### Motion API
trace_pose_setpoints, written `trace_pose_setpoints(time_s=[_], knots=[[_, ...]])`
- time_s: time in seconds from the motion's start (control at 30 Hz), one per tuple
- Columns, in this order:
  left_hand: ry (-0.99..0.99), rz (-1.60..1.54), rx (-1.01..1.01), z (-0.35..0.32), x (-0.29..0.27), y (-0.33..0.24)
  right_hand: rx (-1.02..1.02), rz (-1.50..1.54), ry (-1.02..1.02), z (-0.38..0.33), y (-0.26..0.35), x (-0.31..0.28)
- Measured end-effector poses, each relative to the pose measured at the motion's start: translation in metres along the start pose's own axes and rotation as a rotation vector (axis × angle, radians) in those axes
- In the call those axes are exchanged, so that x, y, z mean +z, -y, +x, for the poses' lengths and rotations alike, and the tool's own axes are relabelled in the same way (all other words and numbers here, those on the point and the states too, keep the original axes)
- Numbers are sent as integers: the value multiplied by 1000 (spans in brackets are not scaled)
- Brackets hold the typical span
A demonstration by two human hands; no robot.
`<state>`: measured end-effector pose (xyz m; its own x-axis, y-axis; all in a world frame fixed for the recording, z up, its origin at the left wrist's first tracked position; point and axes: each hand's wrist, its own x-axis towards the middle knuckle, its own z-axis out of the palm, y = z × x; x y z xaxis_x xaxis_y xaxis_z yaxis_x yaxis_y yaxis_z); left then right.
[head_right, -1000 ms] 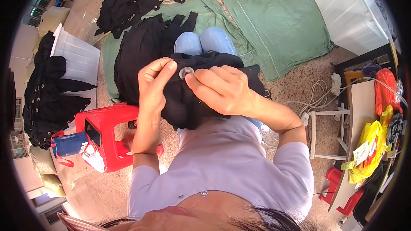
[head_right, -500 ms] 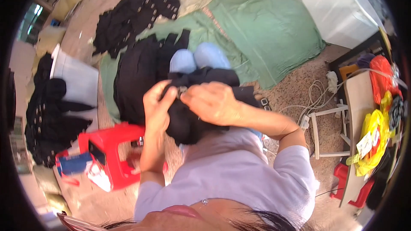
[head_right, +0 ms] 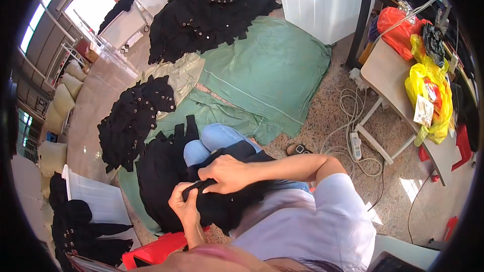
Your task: Inspecting black sweaters for quality control, checking buttons and tags.
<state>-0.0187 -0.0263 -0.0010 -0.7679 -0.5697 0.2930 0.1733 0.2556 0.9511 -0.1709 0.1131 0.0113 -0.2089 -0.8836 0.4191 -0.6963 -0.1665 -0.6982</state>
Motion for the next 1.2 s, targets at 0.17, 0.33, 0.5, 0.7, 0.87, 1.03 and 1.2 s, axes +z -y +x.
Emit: trace_pose_setpoints(time_s=[0.17, 0.33, 0.5, 0.7, 0.87, 1.03, 1.2], knots=[[-318, 226, 131, -17, 34, -2, -22, -195, -278, -2, 3, 29], [-78, 312, 182, -13, 30, 0, -202, -261, -473, 4, -7, 26], [161, 439, 173, 4, -17, -7, -127, -313, -210, -7, -22, -4], [135, 241, -265, -7, -85, -13, 31, -31, -19, -24, -30, -49], [-174, -357, -230, -14, -71, -12, 2, 85, -222, -27, -16, -59], [63, -378, -194, -2, -65, -41, 21, -88, -266, -23, -8, -68], [85, -25, -268, -5, -52, -44, -141, -202, -355, -24, 1, -72]])
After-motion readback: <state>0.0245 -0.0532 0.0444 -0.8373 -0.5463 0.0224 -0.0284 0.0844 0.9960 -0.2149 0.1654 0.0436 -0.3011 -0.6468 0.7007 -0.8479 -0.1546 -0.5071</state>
